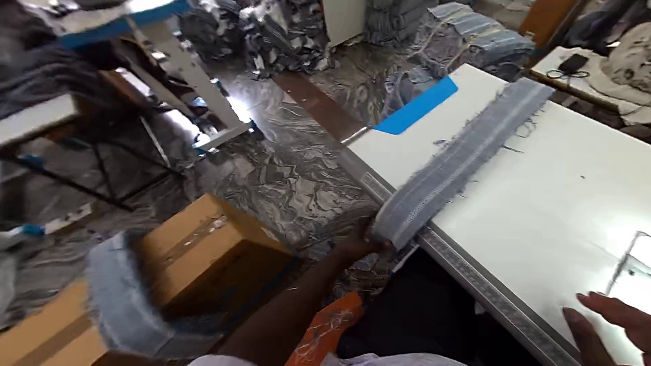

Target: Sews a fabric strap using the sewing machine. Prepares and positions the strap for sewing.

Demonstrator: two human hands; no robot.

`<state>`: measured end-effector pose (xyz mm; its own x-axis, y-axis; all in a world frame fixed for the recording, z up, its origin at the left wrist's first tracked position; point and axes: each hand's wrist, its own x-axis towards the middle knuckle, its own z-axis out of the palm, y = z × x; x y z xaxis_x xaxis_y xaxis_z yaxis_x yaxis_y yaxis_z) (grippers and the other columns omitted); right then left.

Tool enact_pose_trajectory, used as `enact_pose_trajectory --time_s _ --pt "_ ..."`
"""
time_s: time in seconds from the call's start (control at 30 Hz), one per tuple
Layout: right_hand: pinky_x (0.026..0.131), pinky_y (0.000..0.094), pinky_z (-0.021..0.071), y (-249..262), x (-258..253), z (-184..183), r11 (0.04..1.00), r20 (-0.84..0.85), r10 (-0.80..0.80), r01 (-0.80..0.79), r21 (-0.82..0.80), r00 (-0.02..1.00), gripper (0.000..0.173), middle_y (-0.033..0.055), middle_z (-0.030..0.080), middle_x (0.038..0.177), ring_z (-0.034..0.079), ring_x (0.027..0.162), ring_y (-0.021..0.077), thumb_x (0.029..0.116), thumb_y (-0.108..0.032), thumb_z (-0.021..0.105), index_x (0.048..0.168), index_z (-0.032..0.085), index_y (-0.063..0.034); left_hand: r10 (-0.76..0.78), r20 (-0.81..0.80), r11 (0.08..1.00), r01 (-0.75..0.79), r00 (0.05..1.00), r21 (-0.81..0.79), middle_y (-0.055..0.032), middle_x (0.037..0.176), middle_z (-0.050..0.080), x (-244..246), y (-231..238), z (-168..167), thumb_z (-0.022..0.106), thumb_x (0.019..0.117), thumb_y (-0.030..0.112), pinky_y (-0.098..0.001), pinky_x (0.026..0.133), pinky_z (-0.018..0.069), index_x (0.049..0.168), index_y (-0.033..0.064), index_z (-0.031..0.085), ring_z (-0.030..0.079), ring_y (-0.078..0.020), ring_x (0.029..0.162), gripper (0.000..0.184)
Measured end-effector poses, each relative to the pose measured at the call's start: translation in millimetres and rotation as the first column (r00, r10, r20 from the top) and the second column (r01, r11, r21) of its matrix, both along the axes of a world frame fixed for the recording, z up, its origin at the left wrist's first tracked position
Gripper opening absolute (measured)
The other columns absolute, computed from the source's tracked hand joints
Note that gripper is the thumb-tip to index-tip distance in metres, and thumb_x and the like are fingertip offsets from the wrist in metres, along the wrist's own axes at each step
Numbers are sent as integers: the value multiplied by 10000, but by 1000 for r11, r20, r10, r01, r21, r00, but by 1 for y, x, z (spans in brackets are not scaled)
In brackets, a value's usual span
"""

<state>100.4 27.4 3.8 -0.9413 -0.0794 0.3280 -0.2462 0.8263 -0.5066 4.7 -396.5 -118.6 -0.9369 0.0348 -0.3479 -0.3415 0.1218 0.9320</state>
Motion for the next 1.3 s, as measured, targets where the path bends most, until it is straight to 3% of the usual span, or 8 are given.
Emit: enact_pose_trajectory --time_s 0.17,0.47,0.63,0.77,0.9,1.17,1.23,1.3 --pt "895 418 598 -124 -32 6 899 57 436 -432 -67 898 209 98 750 1087 709 1038 212 975 -267 715 1108 780 -120 -230 -55 963 219 972 -158 -127 1163 714 13 -22 4 740 951 303 -457 942 581 1324 60 620 706 -215 1035 460" --pt "936 325 590 -230 -34 -46 763 102 646 -642 -66 757 332 45 719 1175 682 1118 148 967 -387 671 1151 757 -125 -76 143 949 27 987 315 -95 1054 720 94 -35 64 435 1077 479 -397 839 608 1275 99 632 710 -184 941 471" --pt "973 313 586 -228 -31 -50 766 102 629 -592 -253 770 307 32 735 1184 680 1154 122 953 -295 643 1171 760 -114 -118 109 911 64 987 408 -170 1194 694 106 -43 74 686 948 32 -422 871 615 1403 57 567 713 -277 998 471" --pt "840 300 594 -233 -38 -49 786 -18 613 -612 -90 790 271 47 711 1020 683 970 152 922 -231 675 1137 770 -97 -87 88 927 49 992 372 -175 1122 712 101 -35 81 671 941 -23 -409 827 625 1327 28 620 723 -265 927 393" --pt "923 325 576 -234 -42 -48 728 -115 685 -677 105 719 288 88 718 1061 686 1044 202 944 -260 649 1115 760 -57 -55 108 947 17 993 322 -178 1075 713 95 -28 87 672 935 12 -403 769 624 1282 48 649 718 -264 868 349" --pt "815 278 586 -226 -59 -37 753 5 649 -642 -143 761 196 -3 708 933 676 932 105 997 -243 605 983 769 -136 -134 -18 990 134 991 -45 -126 1045 745 80 -29 83 734 850 174 -435 794 637 1221 66 689 739 -257 915 389" --pt "765 268 565 -212 -67 -14 727 195 663 -560 -398 722 235 17 701 920 661 849 85 1033 -227 556 1020 746 -89 -280 -177 775 113 944 -622 -92 1199 708 77 -28 92 729 824 155 -557 892 576 1293 141 680 686 -284 1097 472" --pt "670 273 570 -180 -81 19 701 310 587 -279 -656 747 235 29 690 878 653 729 87 1057 -206 535 1073 717 -58 -389 -328 600 -34 861 -799 -245 1407 553 65 -35 97 718 820 149 -767 953 418 1409 128 611 530 -515 1259 599"
